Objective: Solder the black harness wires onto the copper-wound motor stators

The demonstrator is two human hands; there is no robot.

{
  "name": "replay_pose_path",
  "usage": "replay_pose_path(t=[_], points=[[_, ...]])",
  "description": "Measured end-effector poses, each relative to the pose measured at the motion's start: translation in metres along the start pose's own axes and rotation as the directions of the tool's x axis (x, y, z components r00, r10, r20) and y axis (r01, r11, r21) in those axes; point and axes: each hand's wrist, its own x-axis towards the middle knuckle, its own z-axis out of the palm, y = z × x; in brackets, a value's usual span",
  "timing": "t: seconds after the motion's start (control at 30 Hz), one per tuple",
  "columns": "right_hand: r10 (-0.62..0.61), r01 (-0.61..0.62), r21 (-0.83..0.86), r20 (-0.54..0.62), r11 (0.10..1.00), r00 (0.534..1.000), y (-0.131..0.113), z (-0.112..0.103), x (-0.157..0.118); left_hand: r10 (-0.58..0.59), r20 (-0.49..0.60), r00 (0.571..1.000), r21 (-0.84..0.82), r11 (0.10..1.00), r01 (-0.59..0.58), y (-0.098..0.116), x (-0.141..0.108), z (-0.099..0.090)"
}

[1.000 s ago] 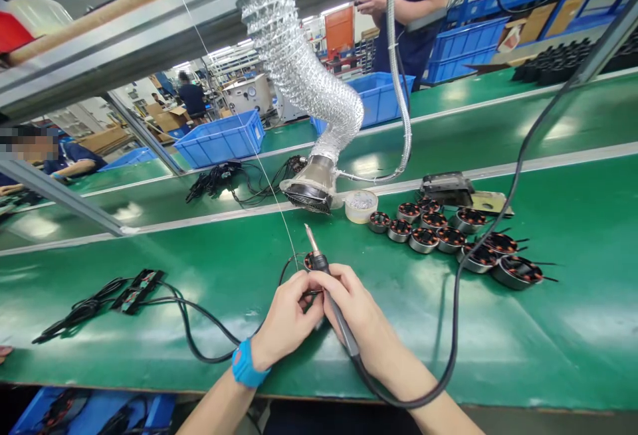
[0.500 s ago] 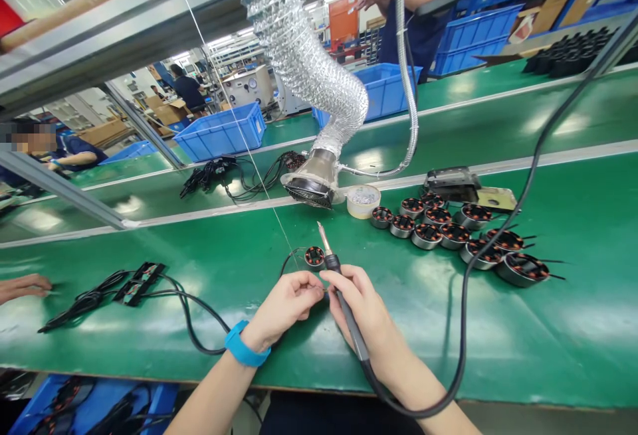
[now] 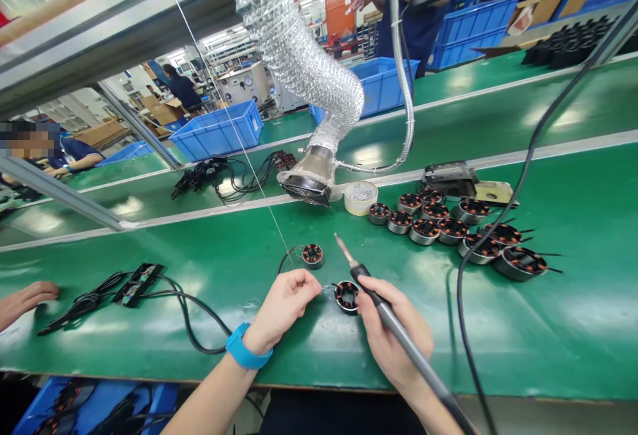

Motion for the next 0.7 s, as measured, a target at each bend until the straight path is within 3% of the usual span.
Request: replay_pose_path(t=[0.13,0.2,0.7], points=[[-0.007,0.034,0.18,-0.148,0.983,0.989,0.004,-0.006,-0.012,0.019,-0.007,1.0,0.035,0.999,-0.019,0.0,-0.001,0.001],[-0.033,0.062,0.159,-0.181,0.985,0.983,0.007,-0.007,-0.017,0.018,-0.005,1.0,0.043,0.999,-0.018,0.0,-0.002,0.002],[0.019,-0.017,0.02,-0.11,1.0,0.994,0.017,-0.006,-0.029,0.0,-0.002,1.0,0.032,0.999,0.0,0.004,-0.001,0.002]])
